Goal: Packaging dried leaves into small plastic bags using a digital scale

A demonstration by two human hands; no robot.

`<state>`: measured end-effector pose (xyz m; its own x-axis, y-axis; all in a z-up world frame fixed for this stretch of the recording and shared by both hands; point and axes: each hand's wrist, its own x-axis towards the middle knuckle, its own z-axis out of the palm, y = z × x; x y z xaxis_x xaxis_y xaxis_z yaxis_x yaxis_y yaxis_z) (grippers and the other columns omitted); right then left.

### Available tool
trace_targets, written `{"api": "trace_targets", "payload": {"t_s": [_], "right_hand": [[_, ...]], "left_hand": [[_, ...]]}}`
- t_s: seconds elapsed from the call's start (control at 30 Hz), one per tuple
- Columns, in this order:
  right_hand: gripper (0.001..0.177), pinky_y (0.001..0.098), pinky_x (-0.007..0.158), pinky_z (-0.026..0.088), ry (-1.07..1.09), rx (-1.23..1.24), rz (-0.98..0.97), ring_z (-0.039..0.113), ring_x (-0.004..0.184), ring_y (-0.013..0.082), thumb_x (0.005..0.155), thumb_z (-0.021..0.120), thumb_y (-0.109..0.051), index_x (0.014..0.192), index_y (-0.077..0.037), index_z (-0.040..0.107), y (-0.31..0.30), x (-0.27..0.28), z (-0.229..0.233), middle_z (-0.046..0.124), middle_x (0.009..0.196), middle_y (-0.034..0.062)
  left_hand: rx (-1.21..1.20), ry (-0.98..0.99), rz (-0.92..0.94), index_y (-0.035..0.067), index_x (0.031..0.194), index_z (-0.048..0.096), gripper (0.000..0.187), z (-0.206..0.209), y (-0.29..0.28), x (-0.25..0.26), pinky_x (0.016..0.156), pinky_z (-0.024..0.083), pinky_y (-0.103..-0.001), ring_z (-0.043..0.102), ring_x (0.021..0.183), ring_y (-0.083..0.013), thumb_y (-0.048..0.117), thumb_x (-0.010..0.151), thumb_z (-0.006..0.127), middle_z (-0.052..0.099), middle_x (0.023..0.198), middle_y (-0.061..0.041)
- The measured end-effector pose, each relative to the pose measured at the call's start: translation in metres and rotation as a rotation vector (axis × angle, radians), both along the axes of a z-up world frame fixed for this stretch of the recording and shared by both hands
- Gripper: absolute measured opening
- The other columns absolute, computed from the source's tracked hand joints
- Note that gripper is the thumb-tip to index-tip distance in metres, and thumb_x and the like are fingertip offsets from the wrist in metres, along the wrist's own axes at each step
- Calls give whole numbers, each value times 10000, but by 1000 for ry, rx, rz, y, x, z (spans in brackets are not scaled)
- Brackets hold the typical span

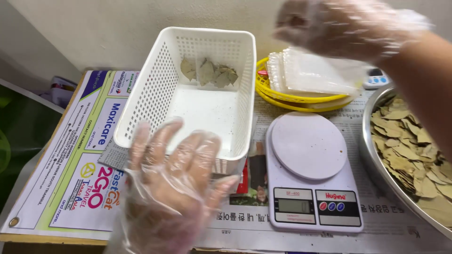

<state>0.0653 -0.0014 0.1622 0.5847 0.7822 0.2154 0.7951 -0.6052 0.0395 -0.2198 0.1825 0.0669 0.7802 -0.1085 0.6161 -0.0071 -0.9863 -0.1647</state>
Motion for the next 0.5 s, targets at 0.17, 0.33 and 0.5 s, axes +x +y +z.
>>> {"api": "trace_targets", "payload": {"t_s": [0.17, 0.33, 0.5], "right_hand": [[245, 243, 527, 641, -104, -200, -195, 806, 831, 152, 1115, 578, -332, 1289, -238, 723, -101, 24, -22, 791, 1154, 1], [413, 479, 912, 577, 147, -71, -392, 699, 1090, 342, 958, 692, -303, 1365, -234, 680, -108, 5, -45, 677, 1365, 86], [622, 542, 1027, 525, 80, -109, -281, 590, 1281, 369, 957, 632, -241, 1551, -137, 479, -118, 28, -100, 534, 1525, 106]], "left_hand": [[28, -48, -147, 123, 1085, 759, 460, -22, 15, 7, 1206, 159, -750, 676, 1263, -506, 520, 1055, 526, 799, 960, -142], [55, -272, -217, 176, 1021, 719, 180, -26, -1, 22, 1207, 270, -683, 708, 1176, -403, 352, 1054, 725, 719, 846, -76], [9, -207, -246, 228, 1068, 699, 166, -38, -4, 26, 1272, 136, -631, 643, 1292, -424, 224, 988, 844, 700, 849, 5]]}}
